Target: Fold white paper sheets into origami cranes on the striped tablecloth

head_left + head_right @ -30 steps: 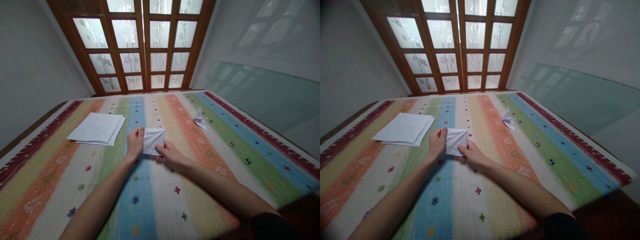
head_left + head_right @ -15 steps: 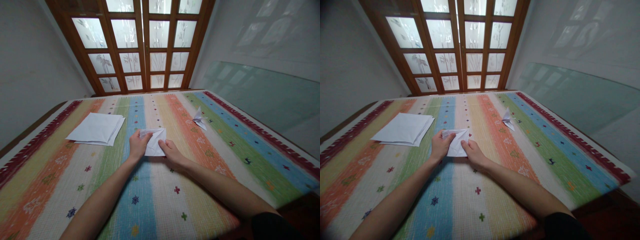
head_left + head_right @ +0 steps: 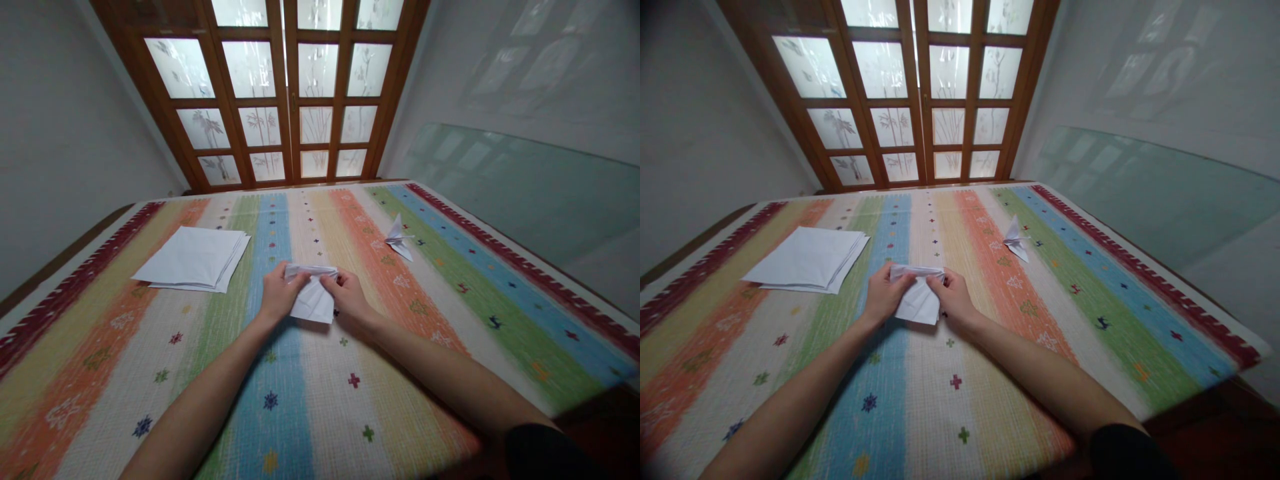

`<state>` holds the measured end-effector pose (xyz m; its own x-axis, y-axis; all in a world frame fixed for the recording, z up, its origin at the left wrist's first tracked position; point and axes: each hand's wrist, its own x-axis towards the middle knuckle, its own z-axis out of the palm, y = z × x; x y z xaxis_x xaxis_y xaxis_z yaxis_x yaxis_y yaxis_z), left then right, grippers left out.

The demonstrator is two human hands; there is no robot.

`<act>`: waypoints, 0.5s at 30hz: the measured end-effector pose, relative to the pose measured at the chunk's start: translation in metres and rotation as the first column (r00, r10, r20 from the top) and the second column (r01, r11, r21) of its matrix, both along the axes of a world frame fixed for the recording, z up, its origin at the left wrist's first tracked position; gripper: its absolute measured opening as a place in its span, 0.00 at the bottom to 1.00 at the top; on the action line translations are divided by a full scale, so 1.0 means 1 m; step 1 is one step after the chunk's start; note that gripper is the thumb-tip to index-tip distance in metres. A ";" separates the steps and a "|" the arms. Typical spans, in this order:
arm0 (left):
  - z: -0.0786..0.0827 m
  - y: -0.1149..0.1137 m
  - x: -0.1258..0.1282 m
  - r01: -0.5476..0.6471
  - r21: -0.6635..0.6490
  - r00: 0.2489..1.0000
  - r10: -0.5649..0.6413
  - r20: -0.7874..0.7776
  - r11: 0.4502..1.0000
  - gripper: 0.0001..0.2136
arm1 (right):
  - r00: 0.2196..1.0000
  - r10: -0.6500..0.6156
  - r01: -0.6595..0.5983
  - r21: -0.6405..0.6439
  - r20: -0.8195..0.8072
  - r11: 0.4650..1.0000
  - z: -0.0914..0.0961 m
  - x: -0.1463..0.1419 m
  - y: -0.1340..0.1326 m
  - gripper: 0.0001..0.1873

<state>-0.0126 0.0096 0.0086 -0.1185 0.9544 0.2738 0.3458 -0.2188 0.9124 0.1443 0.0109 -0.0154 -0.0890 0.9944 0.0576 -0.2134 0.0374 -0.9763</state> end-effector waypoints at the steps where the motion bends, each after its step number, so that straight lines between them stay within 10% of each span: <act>1: 0.000 0.001 0.000 0.034 -0.044 0.998 -0.032 0.054 0.998 0.13 | 1.000 -0.027 0.027 -0.002 0.002 1.000 0.000 0.001 0.001 0.16; 7: -0.004 0.005 -0.003 0.305 -0.287 0.933 -0.224 0.281 0.908 0.17 | 0.959 -0.277 0.276 -0.018 -0.060 0.961 -0.002 0.007 0.011 0.17; 15: -0.006 0.007 -0.007 0.302 -0.259 0.917 -0.206 0.342 0.917 0.13 | 0.970 -0.224 0.218 -0.068 -0.099 0.974 0.002 0.016 0.017 0.21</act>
